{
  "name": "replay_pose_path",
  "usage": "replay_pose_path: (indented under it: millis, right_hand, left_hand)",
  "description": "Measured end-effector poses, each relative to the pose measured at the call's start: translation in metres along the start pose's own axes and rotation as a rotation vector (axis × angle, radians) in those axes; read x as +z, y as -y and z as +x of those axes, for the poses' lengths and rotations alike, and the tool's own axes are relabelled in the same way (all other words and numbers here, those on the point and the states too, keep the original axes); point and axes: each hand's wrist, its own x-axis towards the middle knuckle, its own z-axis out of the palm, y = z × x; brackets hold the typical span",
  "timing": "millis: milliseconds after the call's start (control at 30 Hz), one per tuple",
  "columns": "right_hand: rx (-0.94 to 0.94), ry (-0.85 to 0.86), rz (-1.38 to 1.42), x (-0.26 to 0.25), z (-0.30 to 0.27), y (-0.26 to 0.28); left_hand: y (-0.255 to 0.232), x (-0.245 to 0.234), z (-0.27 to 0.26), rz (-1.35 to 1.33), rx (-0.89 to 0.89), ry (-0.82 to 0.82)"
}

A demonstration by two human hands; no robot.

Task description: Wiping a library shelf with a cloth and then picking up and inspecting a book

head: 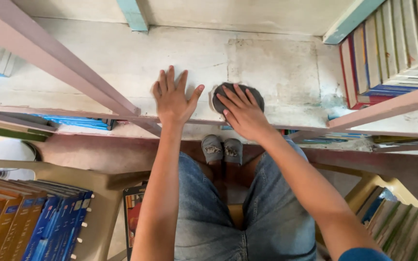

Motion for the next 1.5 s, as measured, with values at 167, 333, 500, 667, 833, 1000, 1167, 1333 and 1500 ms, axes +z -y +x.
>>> replay_pose_path:
  millis: [167, 333, 500, 667, 833, 1000, 1167, 1333, 1500]
  right_hand:
    - [0.0, 0.078, -0.047, -0.009, 0.057, -0.006]
    - [0.045, 0.174, -0.116, 0.008, 0.132, -0.03]
    - [0.079, -0.026, -0.144, 0.039, 0.184, -0.056]
    - [0.148, -0.042, -0.108, 0.042, 0.189, -0.048]
    - [0.128, -0.071, -0.099, 0.041, 0.166, -0.031]
    - [0.193, 0.075, -0.111, 0.027, 0.118, 0.01]
    - [0.21, 0.081, -0.094, 0.028, 0.072, 0.039]
    - [0.091, -0.016, -0.092, 0.028, 0.036, 0.062]
    - [0.045, -0.026, -0.012, 0.027, 0.03, 0.07]
  left_hand:
    - [-0.002, -0.002, 0.004, 0.029, -0.006, 0.076]
    - [0.003, 0.002, 0.001, -0.003, 0.02, -0.03]
    - [0.003, -0.002, 0.006, 0.032, 0.007, 0.061]
    - [0.004, -0.001, 0.002, -0.047, 0.051, -0.137]
    - [0.007, -0.003, 0.003, -0.064, 0.039, -0.158]
    - [-0.001, -0.014, -0.006, -0.049, -0.137, -0.081]
    - [0.014, -0.002, -0.001, 0.039, -0.113, -0.051]
    - [0.068, 0.02, 0.024, 0.122, 0.084, -0.12]
    - [0.08, 0.015, 0.021, 0.117, 0.141, -0.15]
